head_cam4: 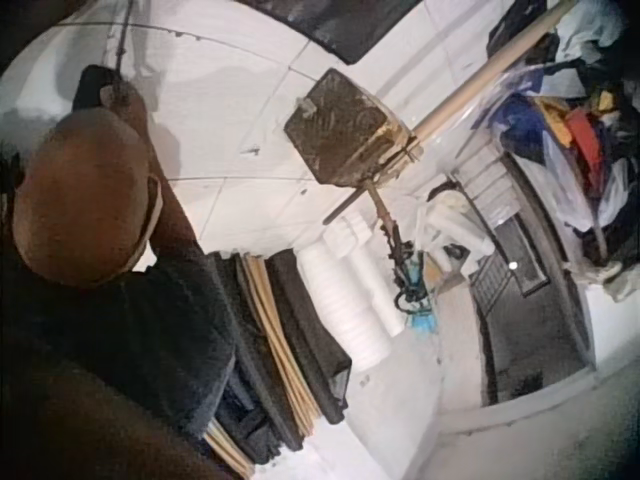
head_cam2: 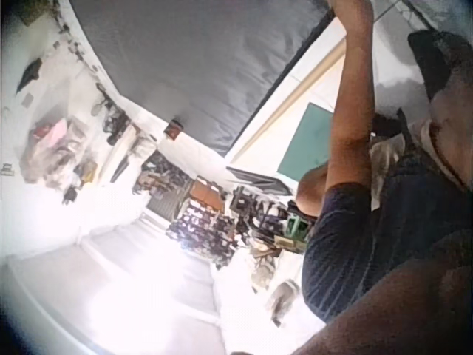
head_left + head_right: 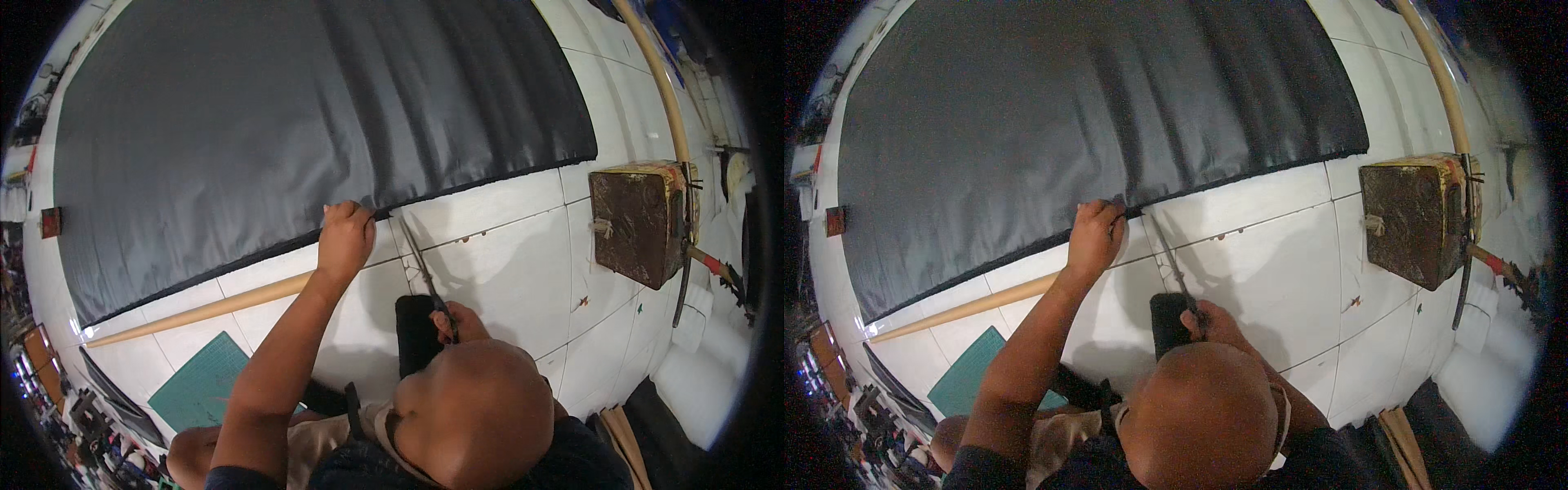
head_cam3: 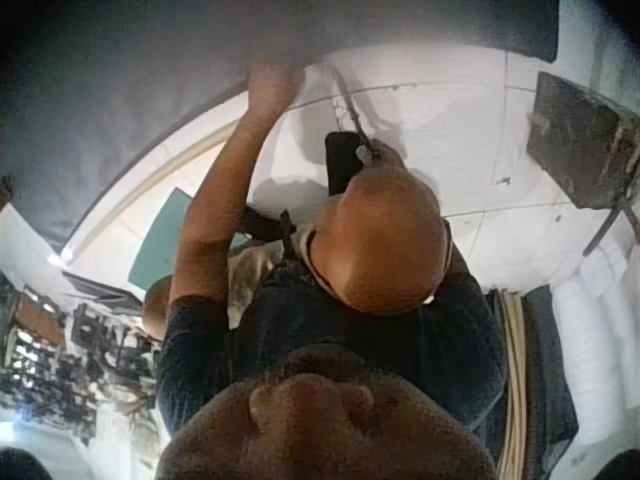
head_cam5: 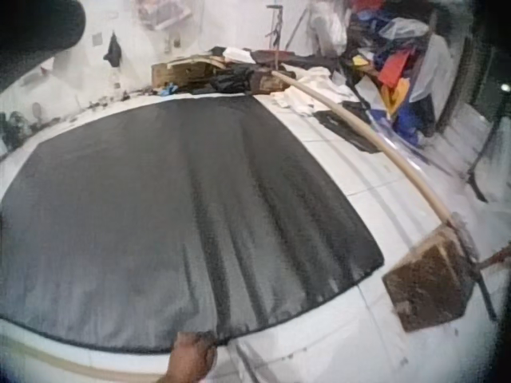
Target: The person cuts a large piece of black synthetic fabric using shears on a floor, then folds and moves the fabric before unrolling a separate roll of material from its plastic packaging.
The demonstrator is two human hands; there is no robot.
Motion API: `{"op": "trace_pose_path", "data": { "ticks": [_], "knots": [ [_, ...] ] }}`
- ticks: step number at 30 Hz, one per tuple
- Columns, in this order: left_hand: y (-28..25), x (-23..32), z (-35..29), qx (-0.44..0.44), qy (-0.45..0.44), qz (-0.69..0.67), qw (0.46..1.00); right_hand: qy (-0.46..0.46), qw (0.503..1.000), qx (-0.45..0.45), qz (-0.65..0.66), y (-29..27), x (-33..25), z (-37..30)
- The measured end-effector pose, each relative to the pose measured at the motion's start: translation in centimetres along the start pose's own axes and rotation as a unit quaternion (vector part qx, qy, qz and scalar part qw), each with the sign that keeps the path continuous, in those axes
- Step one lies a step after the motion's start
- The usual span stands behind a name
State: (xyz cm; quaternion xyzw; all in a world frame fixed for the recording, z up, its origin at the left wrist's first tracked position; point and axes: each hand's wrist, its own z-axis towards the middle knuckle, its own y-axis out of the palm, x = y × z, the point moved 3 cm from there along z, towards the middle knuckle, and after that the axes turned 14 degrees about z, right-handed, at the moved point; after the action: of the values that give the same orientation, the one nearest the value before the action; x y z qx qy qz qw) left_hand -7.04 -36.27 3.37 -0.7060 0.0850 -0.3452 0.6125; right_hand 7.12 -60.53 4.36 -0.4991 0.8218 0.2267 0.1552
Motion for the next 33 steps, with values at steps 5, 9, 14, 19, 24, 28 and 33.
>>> {"op": "trace_pose_path", "data": {
  "ticks": [5, 9, 14, 19, 24, 28, 33],
  "knots": [
    [-0.3, 1.3, 0.5, 0.01, 0.015, 0.014, 1.0, -0.031, 0.989, -0.107, 0.093, 0.9, 1.2, 1.5],
    [-0.1, 0.6, -0.1, 0.022, 0.004, 0.0, 1.0, -0.096, 0.993, -0.065, -0.004, 3.7, -1.2, 3.6],
    [-0.1, 1.1, 0.2, 0.025, -0.034, -0.053, 0.998, -0.132, 0.99, -0.044, -0.026, 4.2, -0.4, 5.4],
    [0.3, 1.4, 0.2, 0.046, -0.025, -0.027, 0.998, -0.146, 0.984, -0.012, -0.101, 4.7, -1.5, 4.9],
    [0.4, 1.1, 0.0, 0.049, -0.028, -0.016, 0.998, -0.1, 0.985, 0.014, -0.14, 5.0, -1.9, 5.7],
    [0.8, 1.2, 0.0, 0.06, -0.023, -0.003, 0.998, -0.145, 0.982, 0.008, -0.12, 4.7, -1.1, 6.2],
    [0.5, 1.2, 0.0, 0.058, -0.027, -0.016, 0.998, -0.207, 0.964, 0.012, -0.166, 5.4, -2.5, 5.3]
  ]
}}
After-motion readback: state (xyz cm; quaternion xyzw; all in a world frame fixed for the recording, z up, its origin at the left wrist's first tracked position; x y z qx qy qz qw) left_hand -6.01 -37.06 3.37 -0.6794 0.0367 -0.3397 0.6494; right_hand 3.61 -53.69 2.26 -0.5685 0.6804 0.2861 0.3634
